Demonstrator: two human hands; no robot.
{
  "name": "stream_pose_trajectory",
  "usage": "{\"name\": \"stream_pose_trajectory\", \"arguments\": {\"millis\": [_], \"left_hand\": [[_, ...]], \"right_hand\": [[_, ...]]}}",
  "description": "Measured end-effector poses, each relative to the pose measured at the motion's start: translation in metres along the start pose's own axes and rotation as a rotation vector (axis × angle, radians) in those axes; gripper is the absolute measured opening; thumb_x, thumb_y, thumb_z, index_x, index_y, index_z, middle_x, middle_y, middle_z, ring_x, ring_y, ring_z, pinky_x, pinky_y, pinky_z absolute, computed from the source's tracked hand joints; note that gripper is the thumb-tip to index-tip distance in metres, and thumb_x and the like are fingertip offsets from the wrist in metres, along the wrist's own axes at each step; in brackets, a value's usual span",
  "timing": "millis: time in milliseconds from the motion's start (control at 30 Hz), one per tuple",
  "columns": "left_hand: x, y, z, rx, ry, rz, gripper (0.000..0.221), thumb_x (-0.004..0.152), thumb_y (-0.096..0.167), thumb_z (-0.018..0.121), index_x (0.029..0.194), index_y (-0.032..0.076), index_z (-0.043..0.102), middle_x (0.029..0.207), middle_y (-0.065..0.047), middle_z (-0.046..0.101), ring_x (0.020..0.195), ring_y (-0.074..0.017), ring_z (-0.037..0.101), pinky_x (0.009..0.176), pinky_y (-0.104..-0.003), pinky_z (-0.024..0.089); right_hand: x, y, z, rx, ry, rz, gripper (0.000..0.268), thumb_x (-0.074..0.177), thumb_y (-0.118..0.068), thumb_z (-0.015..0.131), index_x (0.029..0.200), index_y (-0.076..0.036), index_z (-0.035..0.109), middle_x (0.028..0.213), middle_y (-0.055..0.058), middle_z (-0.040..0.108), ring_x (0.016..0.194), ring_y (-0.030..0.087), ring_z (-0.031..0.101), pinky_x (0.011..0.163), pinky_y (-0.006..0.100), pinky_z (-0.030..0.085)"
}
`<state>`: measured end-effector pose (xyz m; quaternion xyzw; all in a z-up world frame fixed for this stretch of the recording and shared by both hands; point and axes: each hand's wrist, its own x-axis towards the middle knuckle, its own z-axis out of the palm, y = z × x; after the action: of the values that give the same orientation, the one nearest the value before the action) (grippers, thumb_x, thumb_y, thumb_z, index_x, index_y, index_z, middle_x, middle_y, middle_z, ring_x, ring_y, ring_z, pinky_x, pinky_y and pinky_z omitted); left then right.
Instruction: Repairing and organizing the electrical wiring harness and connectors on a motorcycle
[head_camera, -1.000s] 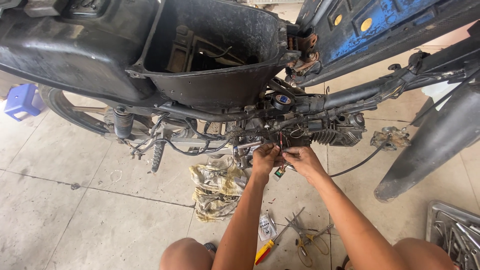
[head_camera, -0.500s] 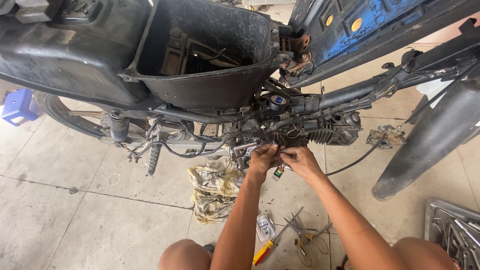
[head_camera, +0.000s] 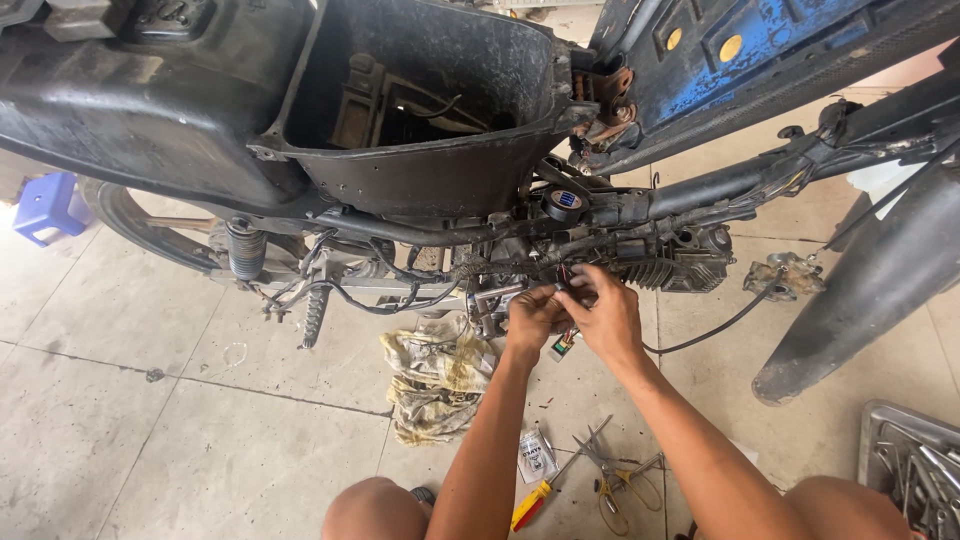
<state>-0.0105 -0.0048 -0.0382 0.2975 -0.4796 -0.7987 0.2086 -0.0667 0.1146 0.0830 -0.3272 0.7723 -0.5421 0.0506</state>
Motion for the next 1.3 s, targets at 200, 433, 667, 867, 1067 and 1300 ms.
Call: {"name": "stream_pose_trajectory", "arguments": {"millis": [200, 433, 667, 867, 1067, 1300], "left_hand": [[-0.03, 0.04, 0.015, -0.002, -0.066, 0.063, 0.028, 0.1, 0.015, 0.069, 0.126, 0.007, 0.071, 0.087, -0.01, 0.075, 0.074, -0.0226, 0.077, 0.066, -0.034, 0.066], [-0.024, 0.026, 0.007, 0.029, -0.125, 0.14, 0.036, 0.102, 0.012, 0.063, 0.138, 0.009, 0.064, 0.09, -0.01, 0.073, 0.078, -0.0226, 0.077, 0.065, -0.029, 0.064], [-0.025, 0.026, 0.007, 0.002, -0.178, 0.169, 0.041, 0.104, 0.008, 0.06, 0.144, 0.006, 0.057, 0.09, -0.011, 0.072, 0.076, -0.0233, 0.077, 0.064, -0.027, 0.065], [-0.016, 0.017, -0.002, 0.021, -0.199, 0.165, 0.042, 0.103, 0.009, 0.061, 0.145, 0.009, 0.058, 0.089, -0.012, 0.073, 0.075, -0.0246, 0.077, 0.061, -0.027, 0.065], [-0.019, 0.025, 0.001, 0.014, -0.22, 0.149, 0.044, 0.103, 0.009, 0.062, 0.147, 0.01, 0.057, 0.091, -0.014, 0.074, 0.076, -0.0259, 0.077, 0.061, -0.029, 0.065], [-0.023, 0.03, 0.001, 0.047, -0.22, 0.138, 0.045, 0.103, 0.01, 0.062, 0.147, 0.012, 0.056, 0.093, -0.014, 0.075, 0.078, -0.0259, 0.077, 0.063, -0.029, 0.066]], "right_hand": [[0.006, 0.03, 0.008, 0.059, 0.071, 0.066, 0.02, 0.093, -0.005, 0.073, 0.113, -0.006, 0.073, 0.097, 0.018, 0.077, 0.079, 0.026, 0.076, 0.076, 0.037, 0.063], [0.009, 0.045, 0.011, 0.185, 0.013, 0.236, 0.02, 0.094, -0.011, 0.073, 0.114, -0.008, 0.072, 0.101, 0.021, 0.076, 0.079, 0.027, 0.076, 0.07, 0.038, 0.063], [0.015, 0.053, 0.019, 0.035, 0.039, 0.324, 0.018, 0.086, -0.013, 0.078, 0.103, -0.011, 0.073, 0.094, 0.012, 0.078, 0.081, 0.024, 0.076, 0.07, 0.037, 0.064], [0.022, 0.053, 0.027, -0.111, 0.01, 0.399, 0.02, 0.074, -0.026, 0.083, 0.091, -0.017, 0.075, 0.087, 0.005, 0.078, 0.084, 0.023, 0.076, 0.076, 0.038, 0.063], [0.025, 0.073, 0.031, -0.27, -0.017, 0.407, 0.02, 0.072, -0.034, 0.083, 0.09, -0.027, 0.081, 0.082, 0.001, 0.078, 0.087, 0.026, 0.076, 0.076, 0.04, 0.062], [0.02, 0.038, 0.007, -0.046, -0.144, 0.474, 0.024, 0.085, -0.019, 0.073, 0.107, -0.012, 0.082, 0.087, 0.023, 0.076, 0.081, 0.035, 0.074, 0.065, 0.039, 0.063]]}}
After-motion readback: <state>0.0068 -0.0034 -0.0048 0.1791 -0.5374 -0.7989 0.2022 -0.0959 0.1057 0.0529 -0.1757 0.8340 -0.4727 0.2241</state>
